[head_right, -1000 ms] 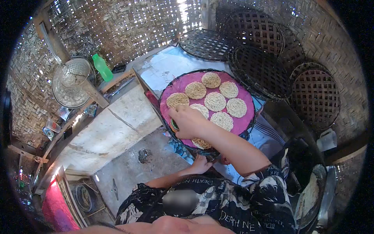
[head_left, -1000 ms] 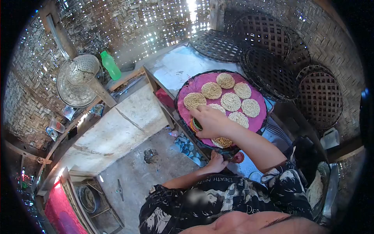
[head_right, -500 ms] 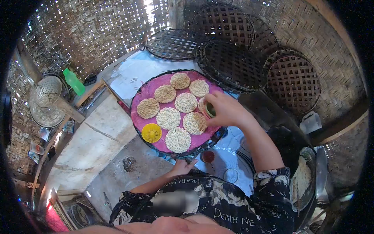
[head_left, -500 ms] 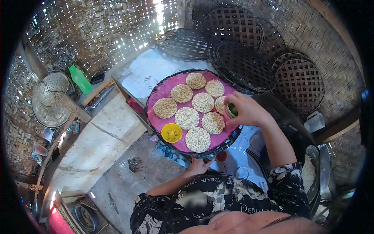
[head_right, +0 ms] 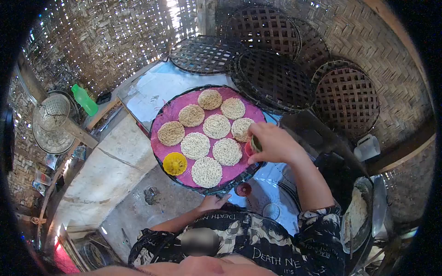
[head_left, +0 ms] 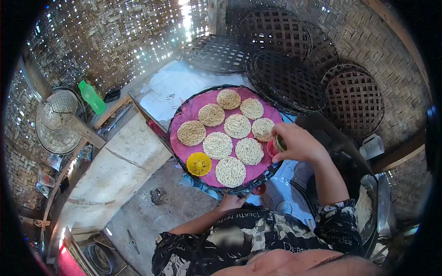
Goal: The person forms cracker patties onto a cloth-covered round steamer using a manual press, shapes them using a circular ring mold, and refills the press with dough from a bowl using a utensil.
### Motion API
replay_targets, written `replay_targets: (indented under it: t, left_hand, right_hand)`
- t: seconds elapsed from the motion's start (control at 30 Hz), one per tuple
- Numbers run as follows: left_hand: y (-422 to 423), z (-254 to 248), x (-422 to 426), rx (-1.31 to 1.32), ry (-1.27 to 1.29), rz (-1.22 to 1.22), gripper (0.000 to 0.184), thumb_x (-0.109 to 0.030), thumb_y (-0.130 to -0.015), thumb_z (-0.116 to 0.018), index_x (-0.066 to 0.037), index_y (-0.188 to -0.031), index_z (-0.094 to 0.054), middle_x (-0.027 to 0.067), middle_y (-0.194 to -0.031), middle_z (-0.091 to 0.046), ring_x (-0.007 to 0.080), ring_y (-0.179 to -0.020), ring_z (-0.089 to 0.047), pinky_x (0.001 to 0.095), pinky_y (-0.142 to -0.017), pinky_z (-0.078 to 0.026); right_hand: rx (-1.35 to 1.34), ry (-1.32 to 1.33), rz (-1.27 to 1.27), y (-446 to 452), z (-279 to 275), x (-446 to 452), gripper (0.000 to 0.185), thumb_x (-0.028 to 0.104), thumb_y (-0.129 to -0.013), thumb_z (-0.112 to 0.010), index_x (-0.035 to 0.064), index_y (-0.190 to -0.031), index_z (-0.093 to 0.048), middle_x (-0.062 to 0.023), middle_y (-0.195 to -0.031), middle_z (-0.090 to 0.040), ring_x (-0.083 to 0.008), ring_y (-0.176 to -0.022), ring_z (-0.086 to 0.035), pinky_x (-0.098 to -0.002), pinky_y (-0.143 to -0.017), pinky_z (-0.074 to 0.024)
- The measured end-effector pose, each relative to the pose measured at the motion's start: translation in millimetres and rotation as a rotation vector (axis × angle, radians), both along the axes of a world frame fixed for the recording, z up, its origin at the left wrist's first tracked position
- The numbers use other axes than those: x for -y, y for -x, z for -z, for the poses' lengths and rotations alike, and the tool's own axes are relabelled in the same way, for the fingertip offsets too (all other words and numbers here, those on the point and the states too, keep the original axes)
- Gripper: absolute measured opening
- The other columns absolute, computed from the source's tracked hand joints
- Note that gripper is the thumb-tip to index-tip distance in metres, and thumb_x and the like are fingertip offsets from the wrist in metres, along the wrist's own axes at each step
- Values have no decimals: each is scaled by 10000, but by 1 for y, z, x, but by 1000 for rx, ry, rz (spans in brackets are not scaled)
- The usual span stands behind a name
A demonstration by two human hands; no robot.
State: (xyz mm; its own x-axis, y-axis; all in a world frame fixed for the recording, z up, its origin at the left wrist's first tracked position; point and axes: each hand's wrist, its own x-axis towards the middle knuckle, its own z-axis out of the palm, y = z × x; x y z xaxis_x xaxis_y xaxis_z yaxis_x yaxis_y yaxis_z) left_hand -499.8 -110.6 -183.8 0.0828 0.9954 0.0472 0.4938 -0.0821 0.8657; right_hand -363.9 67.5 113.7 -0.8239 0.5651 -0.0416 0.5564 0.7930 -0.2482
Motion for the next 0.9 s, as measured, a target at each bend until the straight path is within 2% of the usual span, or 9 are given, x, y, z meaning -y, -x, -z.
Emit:
replay_targets:
  t: [0.1,0.17,0.3,0.33,0.43,0.57,0.6,0.73,0.9]
  left_hand:
    - [6,-57,-1,56,153,31,436,-421,-860,-500,-31,-1032,-590,202,-912,-622,335,-874,-596,407,-772,-447]
    - [1,-15,0,27,165,27,439,-423,-857,-504,-30,-1032,-590,199,-910,-624,333,-866,-598,409,-769,-447]
    - [4,-34,-1,2,260,55,434,-416,-859,-501,-26,-1025,-591,190,-941,-621,326,-894,-592,399,-791,-442]
    - [-3,31,0,-66,85,21,395,-381,-854,-522,-31,-1025,-591,183,-974,-615,317,-934,-580,390,-820,-433]
    - [-6,26,-3,49,-19,-36,384,-380,-828,-484,-34,-909,-629,234,-904,-607,366,-968,-548,468,-901,-336]
    - [-8,42,-3,49,20,-6,422,-377,-825,-454,5,-877,-627,271,-895,-589,382,-987,-529,487,-924,-301]
    - [-7,53,-3,12,36,23,428,-374,-826,-450,12,-893,-622,272,-942,-579,384,-1014,-513,484,-933,-292]
    - [-7,66,-4,-3,135,72,479,-423,-829,-442,9,-941,-617,275,-1107,-525,410,-1113,-440,490,-979,-231]
    - [-9,80,-8,-85,226,172,601,-544,-826,-409,5,-869,-649,279,-1075,-550,416,-1146,-416,516,-987,-232]
  right_hand:
    - [-214,16,131,4,-12,-17,546,315,-598,-768,45,-997,-510,-117,-920,-544,-267,-895,-541,-341,-759,-437]
    - [-306,-19,264,9,-9,-38,529,304,-616,-762,28,-996,-519,-106,-890,-552,-230,-849,-562,-317,-753,-438]
    - [-570,556,466,19,19,-76,391,218,-734,-712,6,-996,-514,-52,-800,-556,-154,-719,-583,-258,-594,-458]
    - [-621,627,459,24,23,-82,390,212,-744,-705,5,-1012,-510,-43,-785,-548,-149,-713,-575,-259,-590,-459]
    - [-766,842,417,44,30,-104,390,191,-773,-681,2,-1061,-499,-17,-741,-526,-133,-692,-553,-262,-578,-464]
    - [-583,439,346,90,21,-116,421,202,-709,-705,3,-1039,-537,3,-667,-529,-118,-634,-524,-231,-613,-451]
    - [-563,525,250,100,30,-132,473,199,-655,-705,25,-1063,-540,-51,-757,-546,-192,-706,-565,-266,-675,-471]
    - [-150,-24,241,125,39,-149,667,288,-519,-748,115,-1124,-528,-181,-980,-534,-340,-971,-528,-371,-836,-440]
    - [86,-187,262,143,41,-152,632,339,-576,-728,100,-1118,-506,-193,-1038,-536,-345,-977,-527,-403,-852,-440]
